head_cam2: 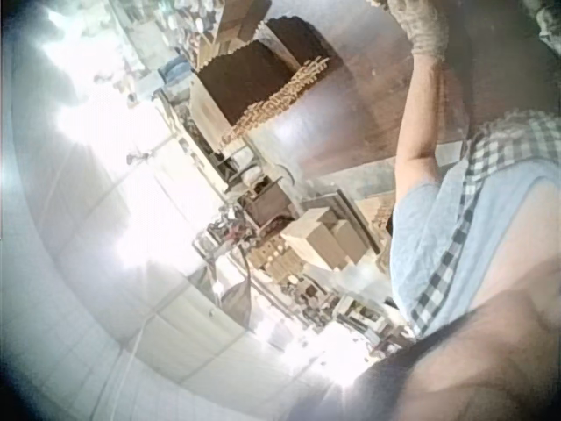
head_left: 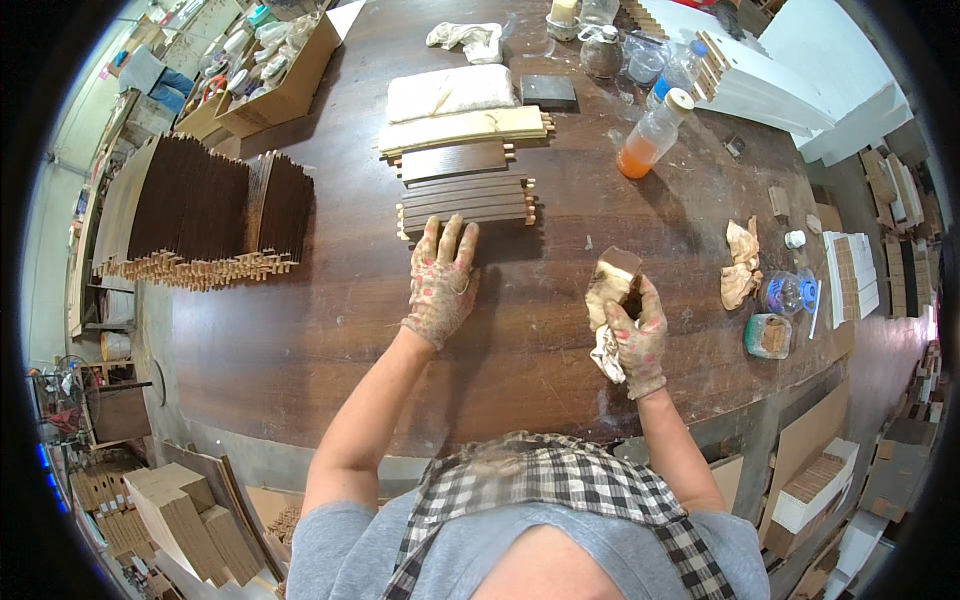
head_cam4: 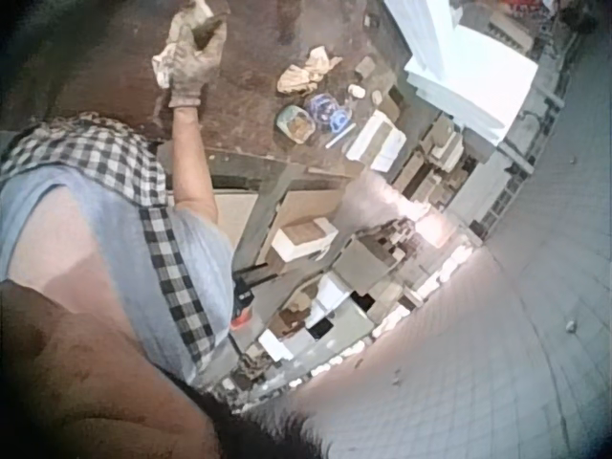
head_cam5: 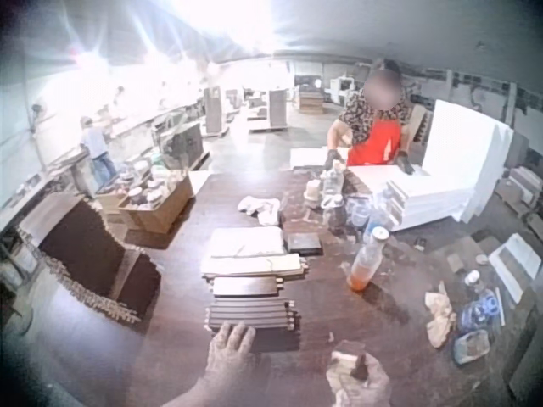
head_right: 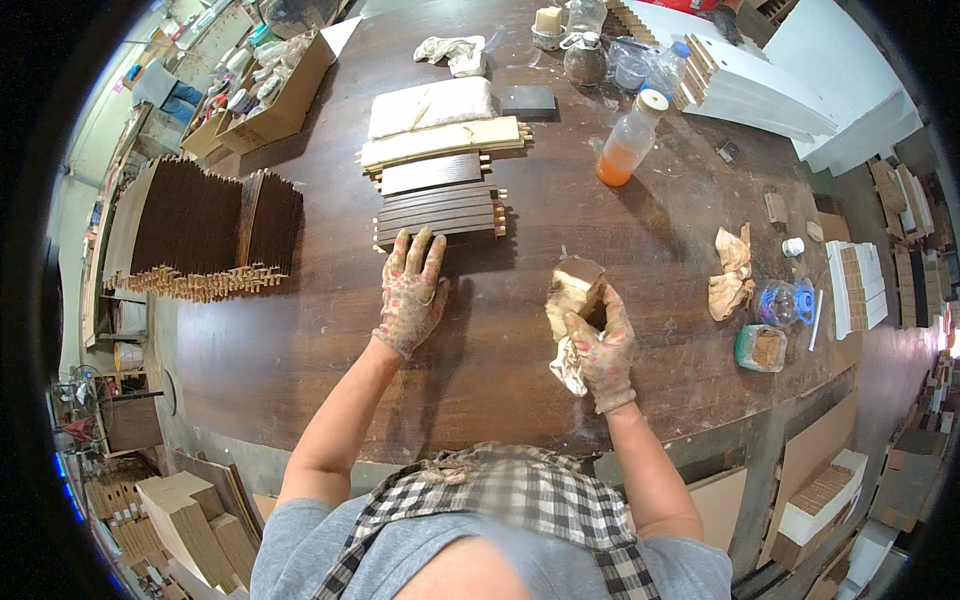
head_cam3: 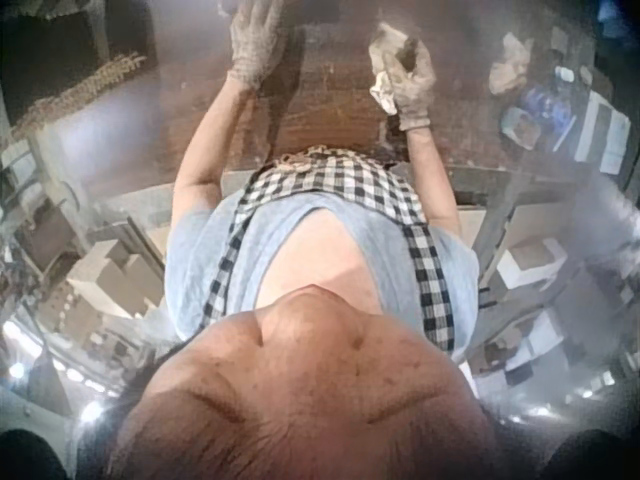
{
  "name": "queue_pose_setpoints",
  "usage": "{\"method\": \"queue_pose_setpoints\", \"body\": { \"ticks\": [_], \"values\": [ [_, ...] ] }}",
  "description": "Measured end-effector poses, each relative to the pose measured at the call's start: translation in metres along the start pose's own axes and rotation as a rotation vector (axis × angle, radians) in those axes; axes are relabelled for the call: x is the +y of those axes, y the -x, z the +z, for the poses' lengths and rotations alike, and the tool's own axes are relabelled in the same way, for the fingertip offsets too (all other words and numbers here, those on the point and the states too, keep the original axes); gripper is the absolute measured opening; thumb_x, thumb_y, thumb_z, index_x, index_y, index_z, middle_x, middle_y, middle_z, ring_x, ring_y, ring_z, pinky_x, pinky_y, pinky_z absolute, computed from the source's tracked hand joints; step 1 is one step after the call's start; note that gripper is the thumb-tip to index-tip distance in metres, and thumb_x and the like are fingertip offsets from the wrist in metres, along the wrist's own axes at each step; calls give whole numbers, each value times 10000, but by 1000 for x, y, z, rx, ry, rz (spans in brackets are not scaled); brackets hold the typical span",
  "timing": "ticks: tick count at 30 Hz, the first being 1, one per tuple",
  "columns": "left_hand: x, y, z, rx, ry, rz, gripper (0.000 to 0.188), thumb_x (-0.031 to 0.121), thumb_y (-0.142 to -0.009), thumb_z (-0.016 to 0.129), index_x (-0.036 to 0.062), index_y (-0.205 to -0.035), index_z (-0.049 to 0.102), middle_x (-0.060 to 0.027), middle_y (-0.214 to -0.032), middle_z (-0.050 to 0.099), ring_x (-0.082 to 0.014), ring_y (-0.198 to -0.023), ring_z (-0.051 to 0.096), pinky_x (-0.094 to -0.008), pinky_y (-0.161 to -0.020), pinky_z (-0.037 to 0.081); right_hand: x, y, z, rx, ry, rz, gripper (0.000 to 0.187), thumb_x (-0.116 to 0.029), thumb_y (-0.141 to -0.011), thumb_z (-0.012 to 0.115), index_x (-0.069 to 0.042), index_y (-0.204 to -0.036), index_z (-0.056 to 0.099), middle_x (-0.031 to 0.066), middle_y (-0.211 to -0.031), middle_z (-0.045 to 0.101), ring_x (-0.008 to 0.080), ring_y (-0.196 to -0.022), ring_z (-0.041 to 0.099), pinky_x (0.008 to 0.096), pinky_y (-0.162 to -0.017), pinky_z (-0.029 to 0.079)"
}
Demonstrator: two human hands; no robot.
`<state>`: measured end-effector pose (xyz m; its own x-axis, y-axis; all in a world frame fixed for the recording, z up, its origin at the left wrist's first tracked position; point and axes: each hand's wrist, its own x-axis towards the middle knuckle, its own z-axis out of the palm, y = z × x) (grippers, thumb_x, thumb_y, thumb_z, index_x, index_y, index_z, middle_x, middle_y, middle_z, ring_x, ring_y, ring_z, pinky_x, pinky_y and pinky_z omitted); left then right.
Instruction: The person wipes a dark brown wooden slat with a cloth to apply a substance, then places the slat onto a stack of similar pieces on the workbench.
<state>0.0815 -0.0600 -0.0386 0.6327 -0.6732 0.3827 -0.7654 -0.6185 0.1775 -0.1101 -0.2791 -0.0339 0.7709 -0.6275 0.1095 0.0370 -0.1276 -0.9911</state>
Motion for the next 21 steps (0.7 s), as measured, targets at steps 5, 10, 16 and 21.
{"method": "queue_pose_setpoints", "body": {
  "ticks": [5,10,16,21],
  "values": [
    [-2,33,5,-78,64,98,665,108,-766,727,98,-1392,504,-147,-1295,504,-379,-1269,452,-532,-1049,372,-5,3,-2,-6,-48,-14,524,-80,-890,750,-12,-1360,529,76,-1179,638,152,-1027,628,304,-887,528],
    [3,2,1,-205,-25,41,721,254,-786,792,83,-1413,480,-172,-1304,520,-386,-1255,474,-533,-1066,369,-17,6,-14,-83,-230,189,467,-27,-905,706,10,-1342,545,61,-1156,651,120,-992,629,266,-836,534],
    [-4,-25,-3,-458,61,-22,792,343,-767,826,59,-1420,478,-176,-1197,553,-352,-1133,530,-464,-979,446,-22,8,-11,-208,-363,256,406,24,-917,652,-7,-1314,575,58,-1129,668,124,-967,649,266,-810,557],
    [13,27,-29,-316,1451,-764,637,454,-926,668,30,-1379,521,-162,-1115,636,-270,-980,649,-409,-855,554,-29,-2,-28,-171,-167,210,472,-14,-889,719,-16,-1335,565,65,-1132,675,126,-984,653,275,-834,557]
  ]
}}
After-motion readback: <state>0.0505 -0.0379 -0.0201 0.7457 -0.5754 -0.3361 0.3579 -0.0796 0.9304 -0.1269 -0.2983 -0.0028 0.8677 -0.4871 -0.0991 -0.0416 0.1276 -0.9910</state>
